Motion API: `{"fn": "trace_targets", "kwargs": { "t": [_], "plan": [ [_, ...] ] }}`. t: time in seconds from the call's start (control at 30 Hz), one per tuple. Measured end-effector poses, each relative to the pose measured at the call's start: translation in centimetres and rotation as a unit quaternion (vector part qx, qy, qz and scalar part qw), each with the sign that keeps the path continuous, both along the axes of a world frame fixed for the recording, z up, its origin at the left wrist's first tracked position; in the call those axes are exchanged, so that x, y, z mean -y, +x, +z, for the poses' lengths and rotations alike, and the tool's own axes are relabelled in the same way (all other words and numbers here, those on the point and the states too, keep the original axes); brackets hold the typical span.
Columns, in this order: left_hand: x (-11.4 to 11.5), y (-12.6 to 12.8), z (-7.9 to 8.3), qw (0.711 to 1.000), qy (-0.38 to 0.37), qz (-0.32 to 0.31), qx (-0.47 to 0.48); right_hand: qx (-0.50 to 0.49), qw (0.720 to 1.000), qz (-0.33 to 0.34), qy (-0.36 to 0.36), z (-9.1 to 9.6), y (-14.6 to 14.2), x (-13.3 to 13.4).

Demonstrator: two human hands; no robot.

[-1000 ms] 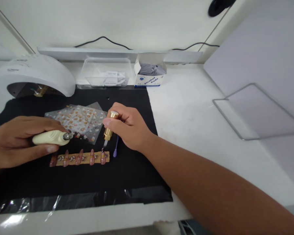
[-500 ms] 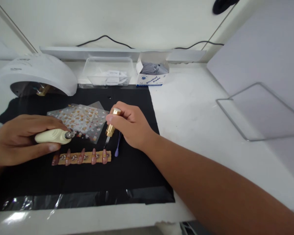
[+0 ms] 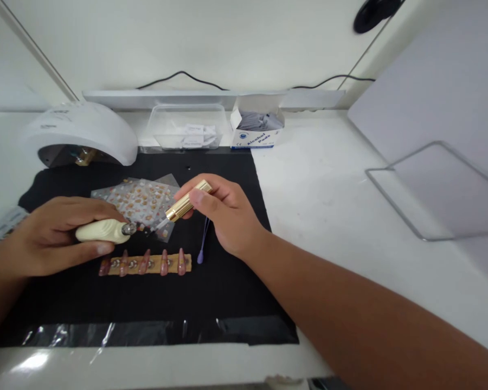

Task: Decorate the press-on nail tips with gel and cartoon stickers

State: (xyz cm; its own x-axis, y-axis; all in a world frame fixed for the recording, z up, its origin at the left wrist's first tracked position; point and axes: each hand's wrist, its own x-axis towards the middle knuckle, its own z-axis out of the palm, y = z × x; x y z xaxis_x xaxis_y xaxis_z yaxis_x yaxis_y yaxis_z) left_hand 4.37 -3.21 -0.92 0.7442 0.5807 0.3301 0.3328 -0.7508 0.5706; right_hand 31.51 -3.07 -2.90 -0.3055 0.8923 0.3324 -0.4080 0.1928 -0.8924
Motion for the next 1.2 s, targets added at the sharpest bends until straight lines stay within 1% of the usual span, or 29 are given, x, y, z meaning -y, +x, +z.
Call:
{"fn": "trace_targets", "kwargs": {
  "t": [0.13, 0.5, 0.63, 0.73, 0.83, 0.9, 0.93, 1.0, 1.1, 1.2],
  "plan": [
    [0.01, 0.15, 0.21, 1.000, -0.013, -0.005, 0.003, -0.001, 1.000, -0.015, 0.011, 0.05, -0.15, 0.24],
    [-0.05, 0.73, 0.82, 1.000, 0.005, -0.002, -0.008, 0.020, 0.998, -0.024, 0.057, -0.30, -0.22, 0.36],
    [-0.04, 0.72, 0.76, 1.000, 0.001, 0.000, -0.015, 0.050, 0.994, -0.024, 0.093, -0.48, -0.26, 0.45],
    [-0.04, 0.78, 0.75, 1.000, 0.001, -0.004, -0.015, 0.135, 0.979, -0.031, 0.151, -0.32, -0.22, 0.48],
    [-0.04, 0.86, 0.71, 1.000, 0.004, -0.010, -0.015, 0.218, 0.948, -0.015, 0.231, 0.05, -0.38, 0.55],
    [-0.06, 0.89, 0.65, 1.000, 0.003, -0.012, -0.013, 0.246, 0.935, -0.002, 0.256, 0.20, -0.53, 0.62],
    [-0.08, 0.88, 0.61, 1.000, 0.002, -0.013, -0.011, 0.249, 0.935, -0.002, 0.254, 0.21, -0.56, 0.66],
    [-0.10, 0.84, 0.53, 1.000, 0.000, -0.012, -0.008, 0.239, 0.945, -0.015, 0.225, 0.10, -0.55, 0.75],
    [-0.07, 0.68, 0.38, 1.000, 0.000, -0.011, -0.007, 0.194, 0.970, -0.036, 0.139, -0.22, -0.41, 0.84],
    [0.04, 0.48, 0.20, 1.000, -0.006, -0.005, -0.002, 0.129, 0.989, -0.031, 0.065, -0.42, -0.38, 0.82]
  ]
}}
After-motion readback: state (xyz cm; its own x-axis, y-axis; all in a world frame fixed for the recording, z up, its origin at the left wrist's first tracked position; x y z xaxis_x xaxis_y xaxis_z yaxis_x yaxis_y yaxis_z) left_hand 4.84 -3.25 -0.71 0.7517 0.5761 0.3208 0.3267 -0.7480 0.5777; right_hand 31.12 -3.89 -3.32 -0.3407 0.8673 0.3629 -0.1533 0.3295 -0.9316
